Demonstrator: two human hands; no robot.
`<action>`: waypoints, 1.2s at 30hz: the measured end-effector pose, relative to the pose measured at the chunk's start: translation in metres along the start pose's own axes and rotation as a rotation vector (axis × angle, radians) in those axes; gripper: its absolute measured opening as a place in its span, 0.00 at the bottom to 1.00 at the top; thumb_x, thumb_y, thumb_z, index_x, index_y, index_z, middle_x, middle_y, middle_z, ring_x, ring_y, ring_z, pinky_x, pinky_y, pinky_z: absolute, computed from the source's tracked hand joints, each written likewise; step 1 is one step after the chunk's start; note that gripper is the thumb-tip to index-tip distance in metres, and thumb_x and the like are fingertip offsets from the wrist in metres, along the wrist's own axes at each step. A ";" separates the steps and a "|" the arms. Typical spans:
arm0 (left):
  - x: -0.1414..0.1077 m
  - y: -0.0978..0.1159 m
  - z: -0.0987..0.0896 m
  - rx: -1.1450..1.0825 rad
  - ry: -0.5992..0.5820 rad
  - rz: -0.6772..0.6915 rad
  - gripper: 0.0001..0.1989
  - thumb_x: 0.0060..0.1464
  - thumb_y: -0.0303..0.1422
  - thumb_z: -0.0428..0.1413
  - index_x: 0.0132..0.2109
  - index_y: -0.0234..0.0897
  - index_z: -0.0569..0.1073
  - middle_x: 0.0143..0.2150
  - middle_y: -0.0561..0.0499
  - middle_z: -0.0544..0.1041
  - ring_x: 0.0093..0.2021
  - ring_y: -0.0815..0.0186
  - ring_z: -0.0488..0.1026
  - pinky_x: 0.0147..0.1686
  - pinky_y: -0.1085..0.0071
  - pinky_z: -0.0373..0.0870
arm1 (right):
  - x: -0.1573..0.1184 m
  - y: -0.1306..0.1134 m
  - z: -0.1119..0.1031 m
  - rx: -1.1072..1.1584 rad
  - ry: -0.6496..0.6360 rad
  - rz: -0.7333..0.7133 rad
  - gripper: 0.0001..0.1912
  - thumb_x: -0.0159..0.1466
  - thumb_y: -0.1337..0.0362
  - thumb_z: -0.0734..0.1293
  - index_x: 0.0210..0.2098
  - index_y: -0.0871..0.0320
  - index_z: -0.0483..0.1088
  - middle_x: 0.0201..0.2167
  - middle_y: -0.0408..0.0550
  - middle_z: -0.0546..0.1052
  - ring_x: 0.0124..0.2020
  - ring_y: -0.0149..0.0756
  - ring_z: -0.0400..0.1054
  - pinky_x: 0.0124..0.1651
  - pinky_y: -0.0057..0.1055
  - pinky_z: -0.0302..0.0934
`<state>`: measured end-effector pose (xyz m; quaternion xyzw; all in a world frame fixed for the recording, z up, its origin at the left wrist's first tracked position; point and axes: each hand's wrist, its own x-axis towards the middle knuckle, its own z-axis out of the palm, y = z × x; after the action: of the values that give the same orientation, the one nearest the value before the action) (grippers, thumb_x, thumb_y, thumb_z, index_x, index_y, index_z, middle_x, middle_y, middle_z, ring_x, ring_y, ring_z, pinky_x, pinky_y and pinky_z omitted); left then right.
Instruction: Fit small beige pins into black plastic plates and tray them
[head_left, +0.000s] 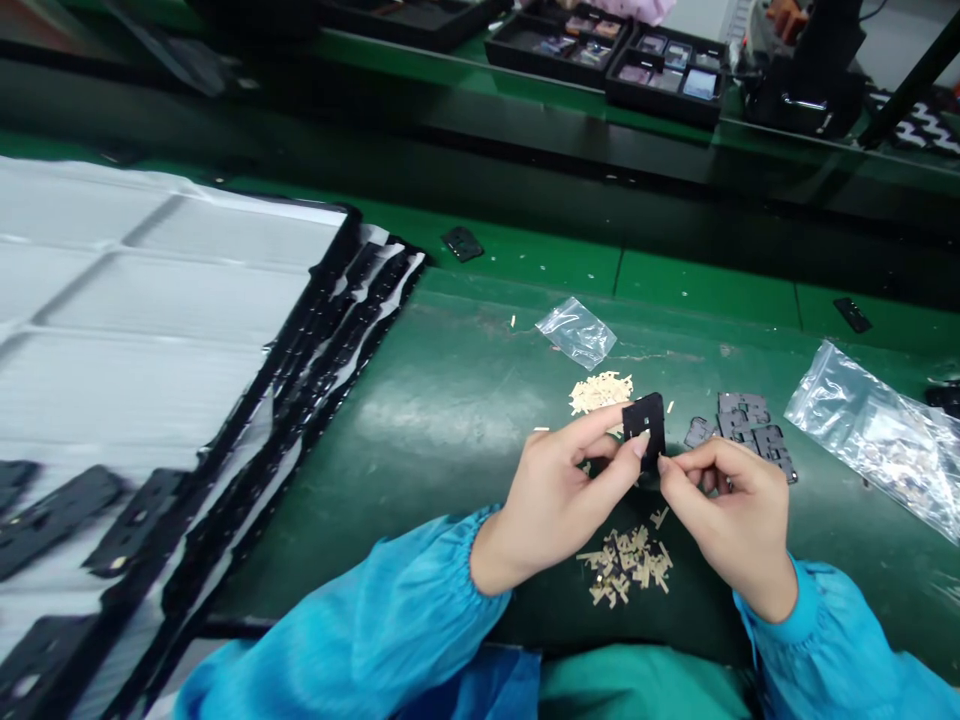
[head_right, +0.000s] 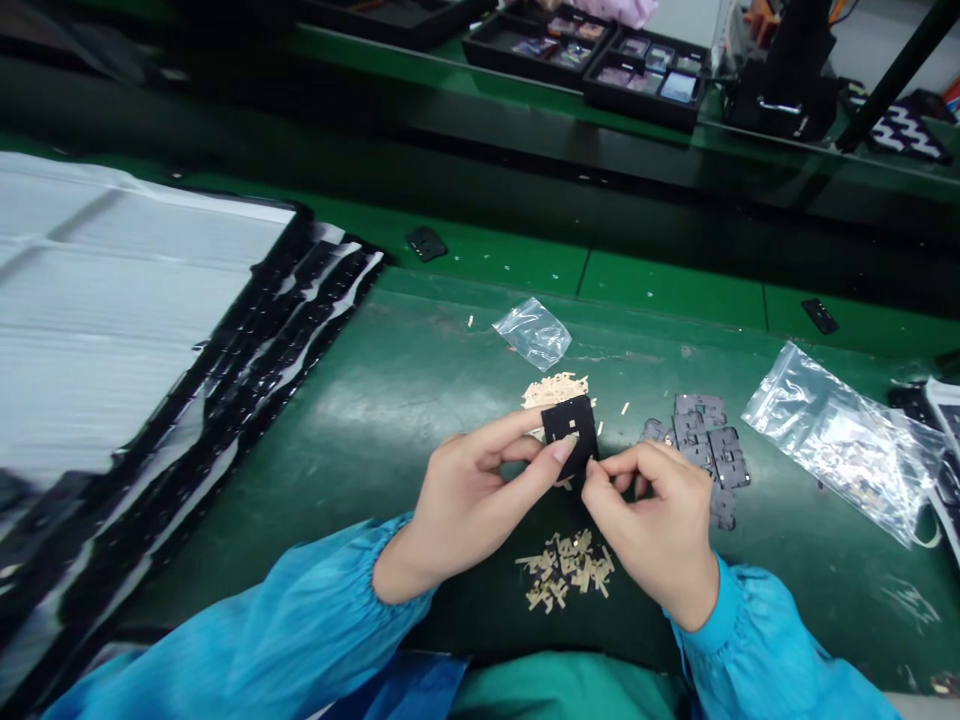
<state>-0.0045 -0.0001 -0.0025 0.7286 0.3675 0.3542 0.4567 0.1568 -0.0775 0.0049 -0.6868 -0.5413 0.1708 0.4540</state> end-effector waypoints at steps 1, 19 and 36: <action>0.000 0.000 0.000 -0.010 -0.001 -0.007 0.09 0.64 0.31 0.58 0.49 0.38 0.80 0.21 0.60 0.76 0.21 0.73 0.67 0.27 0.75 0.67 | 0.000 0.001 0.000 0.019 -0.004 0.033 0.09 0.61 0.69 0.72 0.24 0.56 0.75 0.18 0.36 0.69 0.20 0.26 0.59 0.24 0.27 0.54; 0.001 -0.004 -0.001 -0.111 -0.009 -0.066 0.12 0.63 0.31 0.59 0.52 0.37 0.82 0.22 0.56 0.79 0.21 0.69 0.73 0.26 0.73 0.72 | -0.001 0.005 -0.002 0.132 -0.021 0.238 0.09 0.59 0.67 0.73 0.22 0.56 0.75 0.16 0.37 0.67 0.19 0.26 0.55 0.22 0.26 0.50; 0.002 0.001 -0.002 -0.111 -0.041 -0.096 0.13 0.63 0.32 0.58 0.53 0.36 0.81 0.22 0.56 0.79 0.22 0.68 0.74 0.26 0.73 0.72 | 0.009 0.001 -0.009 0.293 -0.205 0.483 0.04 0.54 0.64 0.72 0.25 0.57 0.79 0.20 0.43 0.75 0.20 0.28 0.59 0.22 0.26 0.53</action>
<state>-0.0052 0.0017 -0.0010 0.6909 0.3723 0.3366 0.5203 0.1673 -0.0731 0.0116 -0.7020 -0.3746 0.4186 0.4377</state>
